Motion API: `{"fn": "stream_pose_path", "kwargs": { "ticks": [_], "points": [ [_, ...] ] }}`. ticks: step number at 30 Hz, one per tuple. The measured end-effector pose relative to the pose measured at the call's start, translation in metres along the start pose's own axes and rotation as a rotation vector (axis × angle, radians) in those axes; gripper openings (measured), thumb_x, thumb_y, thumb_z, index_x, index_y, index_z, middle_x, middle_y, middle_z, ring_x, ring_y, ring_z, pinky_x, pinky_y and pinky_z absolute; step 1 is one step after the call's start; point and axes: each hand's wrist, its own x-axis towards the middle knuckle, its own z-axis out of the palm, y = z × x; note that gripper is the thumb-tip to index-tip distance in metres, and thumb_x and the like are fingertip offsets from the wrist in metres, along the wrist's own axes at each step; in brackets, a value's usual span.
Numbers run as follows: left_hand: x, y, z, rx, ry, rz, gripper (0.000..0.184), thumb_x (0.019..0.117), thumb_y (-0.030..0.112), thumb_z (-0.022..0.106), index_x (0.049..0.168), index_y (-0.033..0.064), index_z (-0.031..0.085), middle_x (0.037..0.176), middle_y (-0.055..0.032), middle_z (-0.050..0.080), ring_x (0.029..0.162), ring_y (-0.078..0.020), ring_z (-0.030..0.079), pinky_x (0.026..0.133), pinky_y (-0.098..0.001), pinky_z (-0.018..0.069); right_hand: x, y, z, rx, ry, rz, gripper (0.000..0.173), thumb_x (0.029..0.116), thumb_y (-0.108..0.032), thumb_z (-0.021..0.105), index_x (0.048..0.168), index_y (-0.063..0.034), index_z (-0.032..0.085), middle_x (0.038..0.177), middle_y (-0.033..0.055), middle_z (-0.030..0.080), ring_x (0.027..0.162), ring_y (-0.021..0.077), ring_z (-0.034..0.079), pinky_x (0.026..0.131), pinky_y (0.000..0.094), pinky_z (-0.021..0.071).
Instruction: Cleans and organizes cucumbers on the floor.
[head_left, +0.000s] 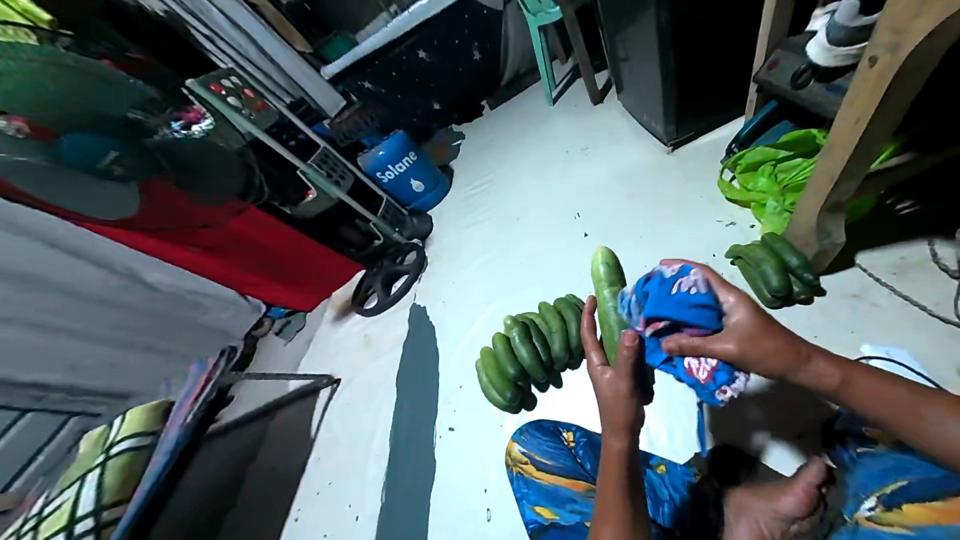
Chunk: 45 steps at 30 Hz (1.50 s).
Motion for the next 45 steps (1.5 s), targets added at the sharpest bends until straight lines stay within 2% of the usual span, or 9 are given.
{"fn": "stream_pose_path", "kwargs": {
  "ticks": [3,9,14,21,25,29,33,39,45],
  "points": [
    [-0.005,0.008,0.001,-0.066,0.001,-0.088,0.090,0.0928,0.027,0.065,0.160,0.0132,0.008,0.091,-0.0062,0.061,0.057,-0.0070,0.059,0.049,-0.0203,0.0517,-0.002,0.002,-0.010,0.006,0.166,-0.017,0.056,0.0746,-0.004,0.082,0.125,-0.0036,0.057,0.098,-0.0027,0.072,0.087,0.0006,0.070,0.080,0.0203,0.0609],
    [-0.017,0.013,0.011,-0.176,-0.053,-0.124,0.104,0.0863,0.029,0.075,0.160,0.0176,0.002,0.093,-0.0055,0.062,0.059,-0.0076,0.061,0.052,-0.0201,0.0536,-0.008,-0.004,-0.007,-0.036,0.264,-0.116,0.063,0.0694,0.003,0.080,0.127,-0.0007,0.054,0.100,-0.0012,0.070,0.089,-0.0035,0.068,0.080,0.0162,0.0584],
    [-0.023,0.012,0.022,-0.153,0.021,-0.130,0.096,0.0873,0.016,0.068,0.162,0.0184,0.006,0.131,-0.0083,0.056,0.097,-0.0060,0.065,0.081,-0.0242,0.0568,-0.016,-0.005,0.003,-0.128,0.074,-0.156,0.080,0.0730,-0.012,0.082,0.144,-0.0022,0.047,0.123,0.0123,0.063,0.109,0.0108,0.064,0.094,0.0284,0.0548],
    [-0.016,0.006,0.012,0.056,0.135,0.074,0.107,0.0742,0.000,0.070,0.160,0.0102,0.008,0.142,-0.0103,0.048,0.108,-0.0008,0.061,0.090,-0.0209,0.0536,-0.022,0.005,0.013,-0.100,-0.155,-0.219,0.082,0.0784,-0.038,0.081,0.145,-0.0041,0.046,0.152,0.0151,0.045,0.127,0.0086,0.055,0.102,0.0252,0.0499],
    [-0.017,0.007,0.009,0.041,0.037,0.066,0.115,0.0699,0.010,0.079,0.160,0.0073,0.008,0.130,-0.0062,0.056,0.096,-0.0009,0.065,0.080,-0.0208,0.0569,-0.018,-0.002,0.007,-0.048,-0.137,-0.262,0.062,0.0780,-0.023,0.082,0.132,-0.0027,0.060,0.133,0.0075,0.061,0.115,0.0036,0.062,0.097,0.0209,0.0526],
    [-0.024,0.008,0.005,-0.142,-0.205,-0.056,0.110,0.0880,0.063,0.066,0.159,0.0105,0.000,0.100,-0.0048,0.066,0.063,-0.0061,0.063,0.054,-0.0193,0.0540,-0.014,-0.011,-0.011,-0.206,0.087,-0.469,0.052,0.0771,-0.012,0.078,0.125,-0.0009,0.064,0.124,0.0053,0.067,0.111,0.0037,0.064,0.095,0.0212,0.0551],
    [-0.027,0.013,0.006,-0.373,-0.287,-0.197,0.085,0.0888,0.070,0.056,0.142,0.0067,0.036,0.097,-0.0094,0.071,0.055,-0.0103,0.063,0.049,-0.0215,0.0537,-0.006,-0.017,-0.025,-0.675,0.290,-0.752,0.054,0.0776,-0.018,0.078,0.127,-0.0017,0.064,0.129,0.0233,0.060,0.111,0.0286,0.065,0.086,0.0382,0.0583],
    [-0.030,0.010,0.006,-0.087,-0.082,-0.048,0.061,0.1065,0.045,0.040,0.151,0.0037,0.030,0.103,0.0057,0.069,0.081,0.0003,0.068,0.071,-0.0194,0.0586,-0.014,0.003,-0.002,-0.675,0.036,-0.791,0.062,0.0851,-0.052,0.076,0.133,-0.0151,0.066,0.133,0.0222,0.058,0.102,0.0261,0.069,0.070,0.0376,0.0609],
    [-0.022,0.003,-0.007,0.152,-0.045,0.039,0.057,0.1080,0.026,0.026,0.156,-0.0038,0.022,0.136,-0.0062,0.054,0.112,0.0051,0.056,0.099,-0.0156,0.0454,-0.021,0.011,0.020,-0.776,-0.245,-0.926,0.034,0.0842,-0.021,0.070,0.117,-0.0148,0.071,0.133,0.0153,0.066,0.073,0.0271,0.063,0.050,0.0363,0.0467]
  ]
}}
